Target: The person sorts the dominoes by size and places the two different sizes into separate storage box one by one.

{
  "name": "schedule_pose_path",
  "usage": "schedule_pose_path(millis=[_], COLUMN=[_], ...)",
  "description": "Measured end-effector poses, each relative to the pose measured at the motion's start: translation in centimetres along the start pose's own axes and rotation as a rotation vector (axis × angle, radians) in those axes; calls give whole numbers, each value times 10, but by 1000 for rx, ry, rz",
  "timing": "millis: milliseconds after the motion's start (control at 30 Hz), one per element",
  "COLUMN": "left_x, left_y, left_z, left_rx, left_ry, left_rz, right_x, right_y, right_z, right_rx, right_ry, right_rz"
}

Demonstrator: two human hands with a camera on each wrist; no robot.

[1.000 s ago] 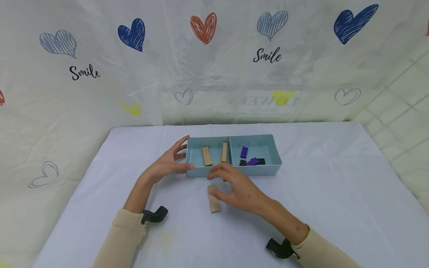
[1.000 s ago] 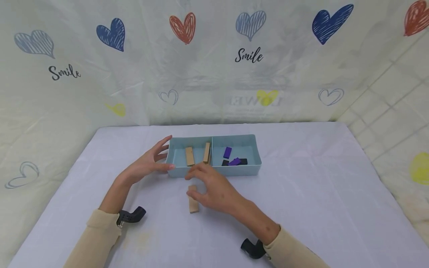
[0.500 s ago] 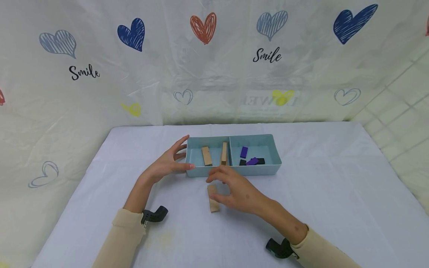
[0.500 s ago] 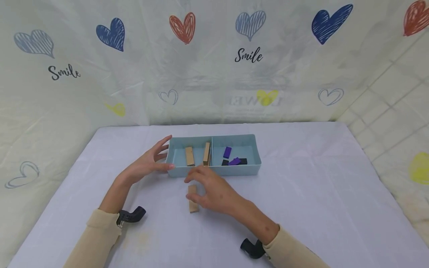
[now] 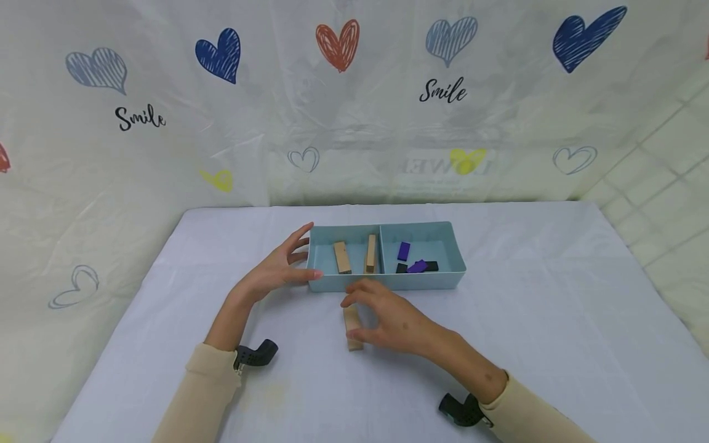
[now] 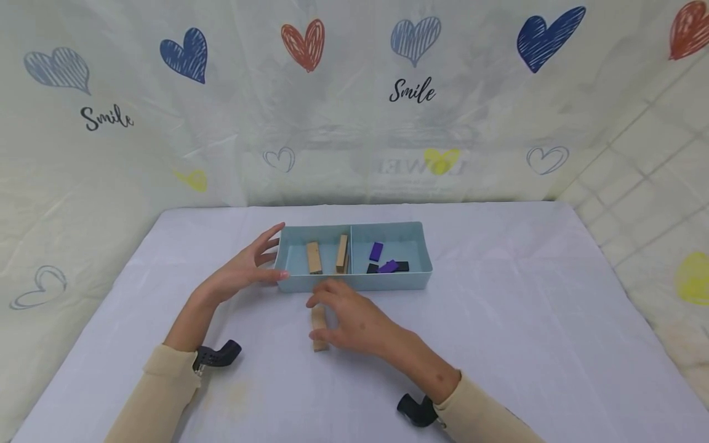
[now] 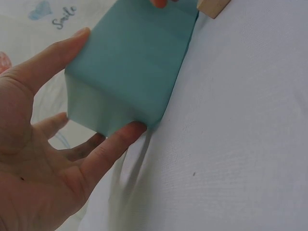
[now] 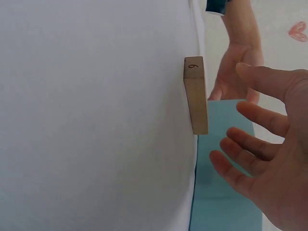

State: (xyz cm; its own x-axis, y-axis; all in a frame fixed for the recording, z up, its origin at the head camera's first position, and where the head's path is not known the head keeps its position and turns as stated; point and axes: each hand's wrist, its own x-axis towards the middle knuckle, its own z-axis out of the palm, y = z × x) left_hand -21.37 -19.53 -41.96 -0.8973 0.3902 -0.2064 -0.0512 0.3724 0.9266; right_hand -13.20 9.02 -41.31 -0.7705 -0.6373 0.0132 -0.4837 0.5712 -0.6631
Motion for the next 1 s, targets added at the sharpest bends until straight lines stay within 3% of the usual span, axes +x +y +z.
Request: schedule_pose_path(millis=[267, 1000], left_x=[0, 0], left_y=[1, 1], left_z=[0, -1], left_rx=[4, 5], left_ry=[0, -10], left_rz=[5, 14], right_x=[0, 2], right_y=[3, 7], right_z=[4, 8], right_rx=[-25, -109], right_ry=[-51, -88], right_rz=[37, -8])
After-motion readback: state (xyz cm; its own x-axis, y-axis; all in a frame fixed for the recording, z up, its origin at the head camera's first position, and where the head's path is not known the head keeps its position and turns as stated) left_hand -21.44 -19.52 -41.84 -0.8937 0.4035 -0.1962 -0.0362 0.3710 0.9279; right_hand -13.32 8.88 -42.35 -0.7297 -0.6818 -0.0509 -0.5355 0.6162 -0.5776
